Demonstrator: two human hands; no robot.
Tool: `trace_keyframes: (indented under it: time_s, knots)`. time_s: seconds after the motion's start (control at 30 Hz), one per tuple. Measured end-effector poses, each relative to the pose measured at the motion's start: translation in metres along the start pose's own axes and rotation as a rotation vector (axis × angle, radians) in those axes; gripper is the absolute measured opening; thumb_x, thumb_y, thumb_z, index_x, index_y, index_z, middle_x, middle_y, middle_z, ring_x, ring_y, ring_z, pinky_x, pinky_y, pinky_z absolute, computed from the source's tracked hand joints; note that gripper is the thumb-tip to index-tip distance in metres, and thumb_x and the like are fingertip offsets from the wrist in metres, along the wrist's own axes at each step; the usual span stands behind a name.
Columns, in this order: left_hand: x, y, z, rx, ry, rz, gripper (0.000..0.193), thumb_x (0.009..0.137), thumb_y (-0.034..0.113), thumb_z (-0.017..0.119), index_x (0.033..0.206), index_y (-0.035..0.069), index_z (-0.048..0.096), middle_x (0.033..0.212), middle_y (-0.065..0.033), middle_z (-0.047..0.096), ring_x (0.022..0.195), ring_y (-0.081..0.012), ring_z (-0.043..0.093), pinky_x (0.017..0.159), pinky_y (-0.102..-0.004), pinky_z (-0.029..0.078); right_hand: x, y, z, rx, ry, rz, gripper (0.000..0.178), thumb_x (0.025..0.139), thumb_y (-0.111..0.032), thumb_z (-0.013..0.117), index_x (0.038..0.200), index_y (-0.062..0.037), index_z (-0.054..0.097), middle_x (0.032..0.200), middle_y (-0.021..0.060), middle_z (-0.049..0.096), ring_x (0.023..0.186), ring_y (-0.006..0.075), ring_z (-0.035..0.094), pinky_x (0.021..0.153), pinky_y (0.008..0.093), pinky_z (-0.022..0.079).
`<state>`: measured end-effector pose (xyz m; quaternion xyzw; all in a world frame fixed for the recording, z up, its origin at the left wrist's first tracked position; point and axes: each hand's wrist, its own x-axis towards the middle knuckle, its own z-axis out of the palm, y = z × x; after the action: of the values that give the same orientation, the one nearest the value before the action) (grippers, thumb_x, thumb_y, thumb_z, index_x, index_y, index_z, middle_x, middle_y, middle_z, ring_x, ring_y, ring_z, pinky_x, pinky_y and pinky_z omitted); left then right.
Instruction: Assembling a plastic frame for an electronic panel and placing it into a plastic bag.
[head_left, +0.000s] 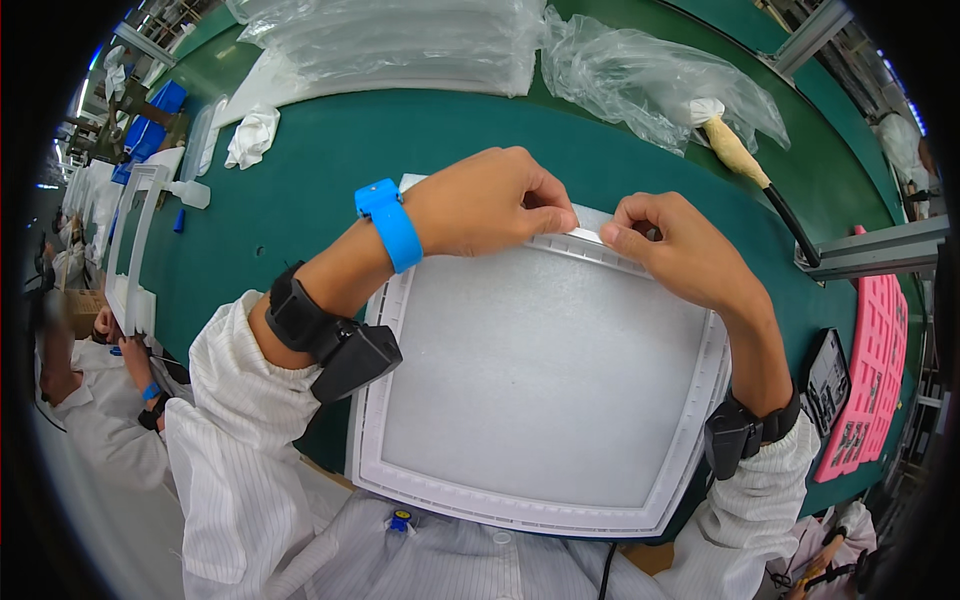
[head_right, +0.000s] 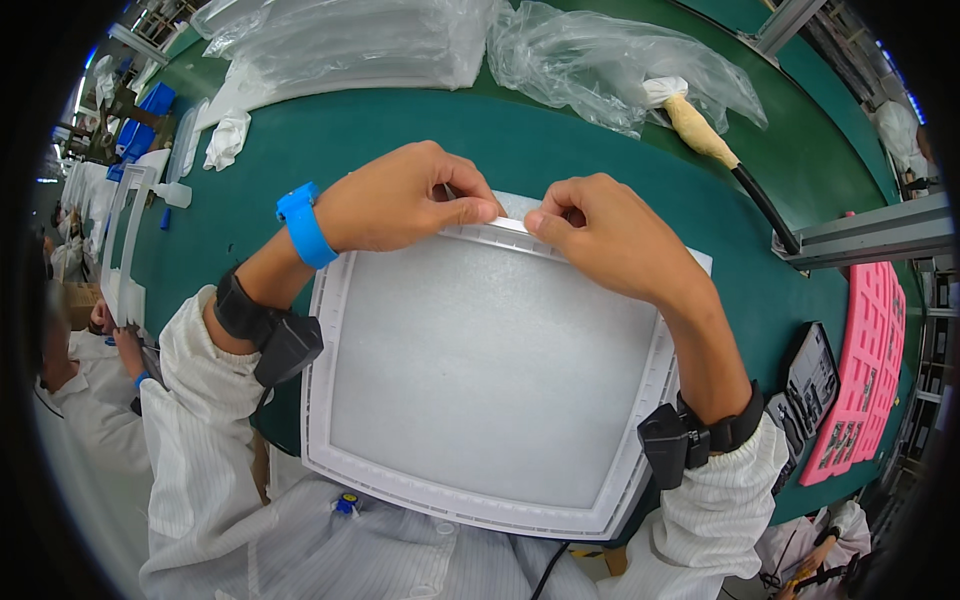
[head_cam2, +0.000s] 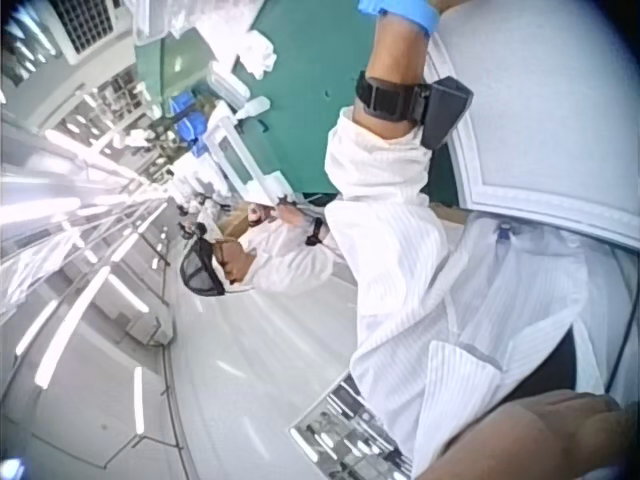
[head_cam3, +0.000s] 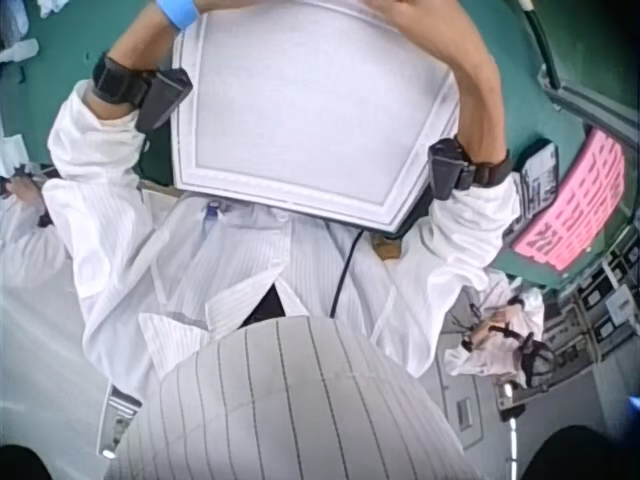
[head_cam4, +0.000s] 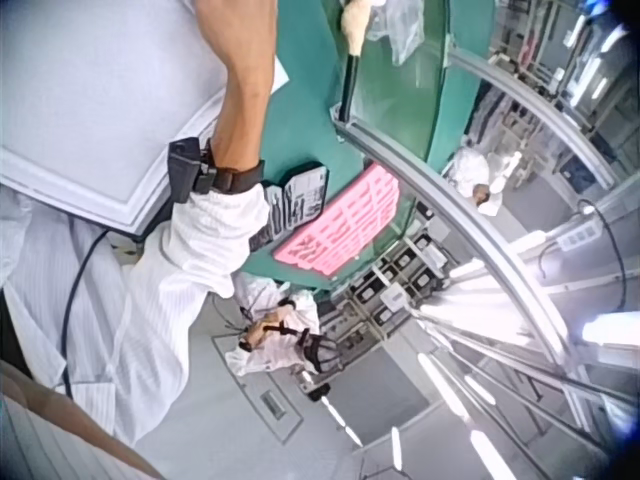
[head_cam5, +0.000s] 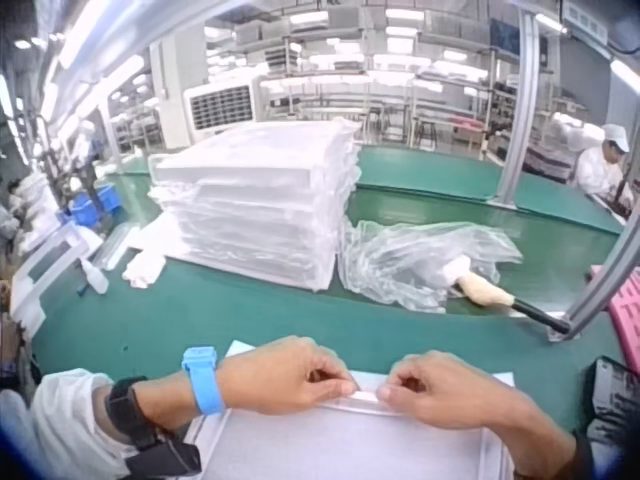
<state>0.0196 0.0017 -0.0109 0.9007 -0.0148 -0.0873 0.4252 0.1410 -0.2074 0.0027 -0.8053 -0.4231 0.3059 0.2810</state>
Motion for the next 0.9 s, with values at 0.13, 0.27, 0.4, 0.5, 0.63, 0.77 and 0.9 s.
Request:
trace_keyframes:
  time_s: [0.13, 0.27, 0.4, 0.5, 0.63, 0.77, 0.9]
  knots:
    - [-0.003, 0.009, 0.0, 0.02, 0.044, 0.0, 0.027, 0.094, 0.028, 0.069, 0.099, 0.002, 0.076, 0.084, -0.0098, 0.073, 0.073, -0.0172, 0.062, 0.068, -0.0312, 0.05, -0.001, 0.007, 0.0, 0.011, 0.004, -0.049, 0.034, 0.091, -0.026, 0.064, 0.08, 0.0059, 0.064, 0.063, 0.0082, 0.052, 0.059, 0.0168, 0.044, 0.057, 0.0348, 0.038]
    - [-0.001, 0.009, 0.002, 0.048, 0.043, -0.037, 0.026, 0.093, 0.027, 0.07, 0.095, 0.002, 0.076, 0.081, -0.0095, 0.073, 0.069, -0.0172, 0.061, 0.063, -0.0322, 0.048, 0.001, 0.008, 0.0, 0.054, 0.014, -0.071, 0.037, 0.091, -0.028, 0.065, 0.078, 0.0063, 0.063, 0.063, 0.0075, 0.053, 0.059, 0.0156, 0.045, 0.057, 0.0334, 0.039]
    - [0.004, 0.012, 0.009, 0.056, 0.101, -0.022, 0.027, 0.089, 0.027, 0.072, 0.089, 0.0, 0.075, 0.074, -0.0129, 0.07, 0.064, -0.0206, 0.06, 0.061, -0.0337, 0.048, -0.001, -0.004, 0.0, 0.029, -0.002, 0.015, 0.039, 0.09, -0.031, 0.067, 0.077, 0.0061, 0.064, 0.061, 0.0066, 0.053, 0.058, 0.0148, 0.046, 0.056, 0.0326, 0.039]
    - [0.003, 0.014, 0.009, 0.092, 0.093, -0.06, 0.028, 0.087, 0.027, 0.072, 0.087, -0.001, 0.074, 0.072, -0.0152, 0.069, 0.063, -0.0238, 0.061, 0.062, -0.0345, 0.049, 0.001, -0.003, 0.002, 0.036, 0.005, 0.004, 0.04, 0.089, -0.032, 0.068, 0.077, 0.0061, 0.065, 0.06, 0.0069, 0.053, 0.057, 0.0153, 0.046, 0.055, 0.0334, 0.039]
    - [0.006, 0.017, 0.011, 0.113, 0.08, -0.066, 0.029, 0.087, 0.026, 0.072, 0.084, -0.002, 0.073, 0.073, -0.0167, 0.069, 0.064, -0.0272, 0.063, 0.063, -0.0358, 0.051, 0.0, -0.001, 0.005, 0.037, 0.036, 0.006, 0.039, 0.089, -0.032, 0.069, 0.078, 0.0062, 0.066, 0.06, 0.0084, 0.054, 0.058, 0.0167, 0.048, 0.056, 0.0348, 0.04]
    - [0.006, 0.017, 0.011, 0.11, 0.07, -0.081, 0.024, 0.087, 0.021, 0.071, 0.083, -0.002, 0.073, 0.075, -0.0169, 0.07, 0.065, -0.0285, 0.065, 0.064, -0.0361, 0.051, -0.001, -0.009, 0.006, -0.031, 0.058, 0.054, 0.037, 0.089, -0.03, 0.069, 0.08, 0.0062, 0.067, 0.061, 0.0118, 0.055, 0.058, 0.0204, 0.05, 0.058, 0.037, 0.042]
    - [0.008, 0.015, 0.013, 0.112, 0.106, -0.04, 0.018, 0.084, 0.015, 0.067, 0.084, -0.002, 0.073, 0.077, -0.0168, 0.071, 0.067, -0.0292, 0.067, 0.065, -0.036, 0.052, -0.002, -0.014, 0.008, -0.087, 0.101, 0.054, 0.035, 0.088, -0.028, 0.069, 0.081, 0.0063, 0.067, 0.062, 0.0136, 0.056, 0.058, 0.0226, 0.05, 0.059, 0.0382, 0.042]
